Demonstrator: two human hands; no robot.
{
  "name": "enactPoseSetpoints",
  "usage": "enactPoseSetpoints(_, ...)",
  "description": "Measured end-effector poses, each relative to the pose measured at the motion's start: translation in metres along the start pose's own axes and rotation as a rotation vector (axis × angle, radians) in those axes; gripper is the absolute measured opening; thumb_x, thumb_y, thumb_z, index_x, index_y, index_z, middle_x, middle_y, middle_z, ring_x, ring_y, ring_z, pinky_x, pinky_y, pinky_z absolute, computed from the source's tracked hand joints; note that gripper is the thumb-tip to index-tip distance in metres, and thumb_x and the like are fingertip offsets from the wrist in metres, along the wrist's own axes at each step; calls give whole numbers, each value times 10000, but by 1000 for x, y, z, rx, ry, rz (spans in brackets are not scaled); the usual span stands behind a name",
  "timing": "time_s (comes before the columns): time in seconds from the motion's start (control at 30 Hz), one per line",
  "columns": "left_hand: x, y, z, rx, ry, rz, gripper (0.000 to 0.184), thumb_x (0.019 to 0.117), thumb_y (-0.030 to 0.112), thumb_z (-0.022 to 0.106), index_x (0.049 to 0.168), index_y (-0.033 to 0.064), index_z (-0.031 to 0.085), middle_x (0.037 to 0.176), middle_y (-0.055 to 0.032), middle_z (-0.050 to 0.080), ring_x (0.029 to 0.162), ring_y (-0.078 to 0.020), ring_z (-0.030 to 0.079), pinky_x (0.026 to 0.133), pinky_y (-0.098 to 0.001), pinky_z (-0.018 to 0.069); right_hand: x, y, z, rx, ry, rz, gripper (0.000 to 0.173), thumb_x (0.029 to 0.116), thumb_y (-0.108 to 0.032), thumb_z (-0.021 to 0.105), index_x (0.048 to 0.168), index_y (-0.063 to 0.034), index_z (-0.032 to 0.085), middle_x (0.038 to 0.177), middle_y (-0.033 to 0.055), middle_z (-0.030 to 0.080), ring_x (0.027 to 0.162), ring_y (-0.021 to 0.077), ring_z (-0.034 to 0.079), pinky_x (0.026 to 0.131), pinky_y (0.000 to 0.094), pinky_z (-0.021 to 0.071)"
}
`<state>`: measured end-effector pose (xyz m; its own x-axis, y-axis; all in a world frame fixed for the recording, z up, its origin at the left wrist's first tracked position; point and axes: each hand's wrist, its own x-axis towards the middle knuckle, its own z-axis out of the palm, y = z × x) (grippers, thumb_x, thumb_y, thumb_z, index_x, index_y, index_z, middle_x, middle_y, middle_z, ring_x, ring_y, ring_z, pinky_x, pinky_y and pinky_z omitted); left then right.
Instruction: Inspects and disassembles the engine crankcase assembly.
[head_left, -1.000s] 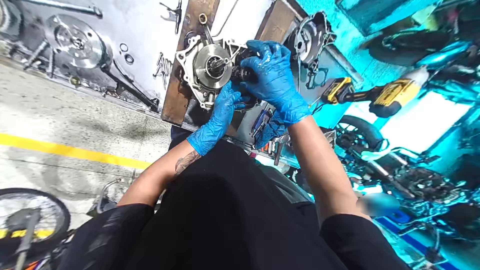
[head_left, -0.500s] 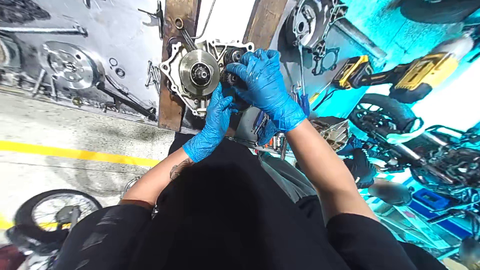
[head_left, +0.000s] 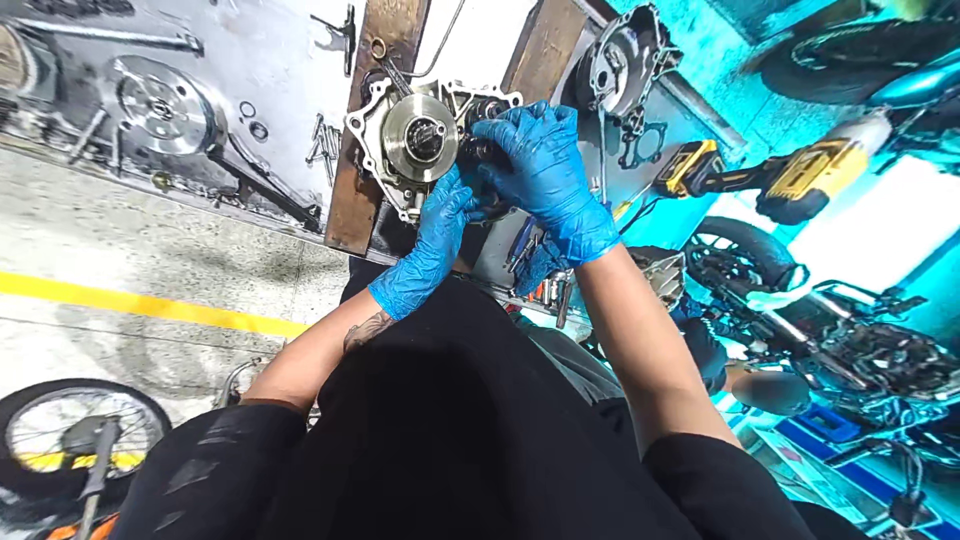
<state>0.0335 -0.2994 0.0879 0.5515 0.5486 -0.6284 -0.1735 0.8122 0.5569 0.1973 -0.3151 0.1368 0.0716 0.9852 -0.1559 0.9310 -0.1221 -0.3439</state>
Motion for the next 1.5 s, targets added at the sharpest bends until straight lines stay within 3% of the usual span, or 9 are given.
enactPoseSetpoints(0.1, 4, -5, -4, -25, -41, -1, 562, 1019, 34, 377, 1569, -7, 269, 1477, -187, 485, 1013, -192, 675, 844, -348, 580, 4, -5, 3, -75, 11, 37, 328, 928, -306, 699, 1211, -144, 735, 1192, 178, 711, 1160, 432, 618, 986, 627, 394)
enactPoseSetpoints(0.23, 4, 2, -4, -19, 15, -15, 446, 1056, 52, 362, 1493, -27, 404, 1344, -157, 594, 866, -163, 683, 772, -324, 582, 12, -12, 3, -162, -46, 125, 396, 926, -412, 681, 1157, -94, 734, 1192, 216, 691, 1163, 450, 611, 999, 628, 397)
enactPoseSetpoints(0.37, -16, 18, -3, 70, -49, 11, 383, 1069, 74, 430, 1419, -70, 492, 1315, -151, 626, 810, -141, 697, 745, -295, 602, 6, -11, -4, -117, -76, 85, 470, 911, -384, 707, 1322, -156, 686, 1257, 200, 685, 1183, 449, 610, 987, 651, 395)
enactPoseSetpoints(0.63, -44, 43, -45, 288, -150, 127, 338, 1054, 61, 382, 1291, -44, 599, 1164, -108, 731, 868, -161, 728, 775, -321, 606, 11, -9, -1, -71, -81, 180, 348, 908, -403, 699, 1104, -122, 758, 1235, 196, 678, 1223, 434, 583, 1010, 631, 380)
enactPoseSetpoints(0.73, -43, 63, -71, 417, -5, 350, 330, 1055, 78, 426, 1325, -47, 570, 1142, -94, 718, 904, -166, 710, 796, -345, 603, 2, 1, -4, 52, 65, 229, 447, 898, -463, 708, 1199, -133, 730, 1290, 181, 652, 1213, 396, 595, 1007, 612, 426)
enactPoseSetpoints(0.87, -26, 88, -94, 555, 344, 306, 459, 1080, 253, 458, 1461, -4, 445, 1323, -105, 606, 1074, -150, 653, 885, -319, 560, -24, 41, 11, 504, 418, 439, 417, 1023, -303, 587, 1321, -15, 640, 1269, 157, 665, 1103, 200, 658, 946, 355, 549)
enactPoseSetpoints(1.2, 20, 107, -59, 687, 370, 65, 540, 1120, 434, 239, 1443, 94, 508, 1309, -74, 614, 1127, -163, 616, 930, -390, 537, -30, 67, 53, 870, -81, 758, 584, 1079, -545, 322, 1385, -132, 600, 1297, 121, 661, 1198, 216, 630, 1033, 516, 479)
enactPoseSetpoints(1.27, 35, 107, -58, 716, 387, 57, 557, 1121, 434, 242, 1438, 87, 540, 1349, -83, 624, 1219, -166, 603, 1035, -396, 506, -30, 67, 56, 891, -81, 783, 584, 1068, -560, 344, 1384, -142, 605, 1313, 118, 656, 1226, 219, 618, 1043, 533, 467)
enactPoseSetpoints(1.5, 64, 98, -51, 631, 506, 94, 537, 1127, 408, 257, 1296, 62, 632, 1172, -67, 687, 1075, -153, 655, 955, -378, 542, -12, 73, 68, 957, 119, 660, 461, 1092, -366, 414, 1374, -87, 649, 1379, 125, 637, 1305, 179, 582, 1141, 398, 424)
